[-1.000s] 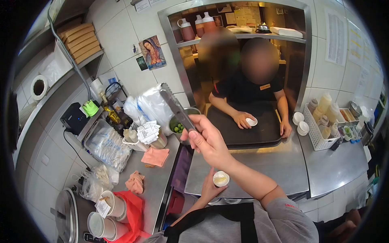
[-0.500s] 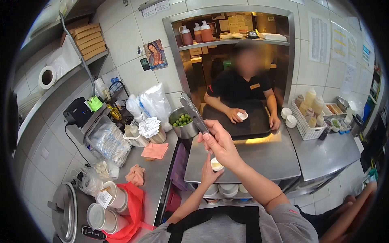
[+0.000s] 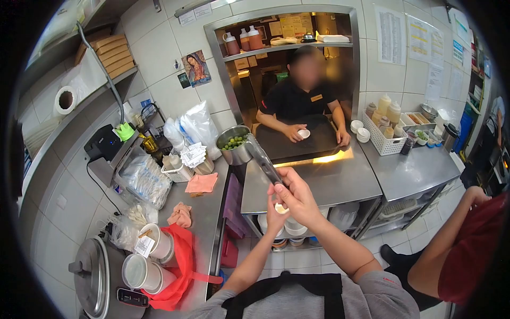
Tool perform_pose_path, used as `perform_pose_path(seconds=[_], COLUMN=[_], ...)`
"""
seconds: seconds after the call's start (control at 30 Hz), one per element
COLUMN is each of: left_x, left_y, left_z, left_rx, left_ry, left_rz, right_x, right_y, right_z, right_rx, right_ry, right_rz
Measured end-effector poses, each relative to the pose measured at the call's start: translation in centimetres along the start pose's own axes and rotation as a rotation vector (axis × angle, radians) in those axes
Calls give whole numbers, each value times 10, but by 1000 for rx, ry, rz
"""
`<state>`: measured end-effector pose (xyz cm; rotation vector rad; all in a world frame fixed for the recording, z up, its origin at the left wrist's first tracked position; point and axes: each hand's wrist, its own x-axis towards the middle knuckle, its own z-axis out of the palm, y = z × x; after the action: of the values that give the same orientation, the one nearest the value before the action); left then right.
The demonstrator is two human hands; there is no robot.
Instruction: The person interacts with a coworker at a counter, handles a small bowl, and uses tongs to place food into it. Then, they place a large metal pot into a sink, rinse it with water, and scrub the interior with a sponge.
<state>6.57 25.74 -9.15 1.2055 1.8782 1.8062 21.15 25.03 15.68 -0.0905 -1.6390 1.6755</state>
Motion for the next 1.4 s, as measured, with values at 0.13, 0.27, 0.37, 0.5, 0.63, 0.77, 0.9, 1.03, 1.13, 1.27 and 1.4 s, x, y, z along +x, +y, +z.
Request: perform_pose_path(seconds=[0.13, 0.27, 0.37, 0.5, 0.63, 0.77, 0.9, 1.03, 1.13, 1.27, 1.4], left_x=[-63, -114, -132, -155, -199, -253, -296, -323, -334, -348, -361], left_y=[35, 48, 49, 92, 121, 138, 144, 159, 168, 175, 171], left_z=[-10, -34, -63, -113, -161, -197, -219, -232, -241, -259, -277], left_rx=[181, 140, 187, 219, 231, 268, 282, 290, 288, 299, 321], left_ry=[-47, -106, -29, 80, 153, 205, 191, 165, 169, 208, 248], left_rz=[126, 182, 255, 351, 291, 286, 248, 233, 255, 288, 274], right_x=[-30, -74, -97, -102, -122, -157, -193, -213, -219, -226, -227], right_y=[12, 36, 50, 49, 39, 33, 17, 1, -2, -6, -5], right_z=[-7, -30, -20, 32, 91, 141, 174, 194, 209, 230, 253], right_rx=[-145, -307, -104, -151, -85, -33, -95, -94, -77, -55, -31], right_ry=[122, 324, 307, 179, 46, -14, -42, -45, -60, -98, -200], right_rz=[-47, 170, 338, 266, 208, 223, 244, 253, 224, 276, 316])
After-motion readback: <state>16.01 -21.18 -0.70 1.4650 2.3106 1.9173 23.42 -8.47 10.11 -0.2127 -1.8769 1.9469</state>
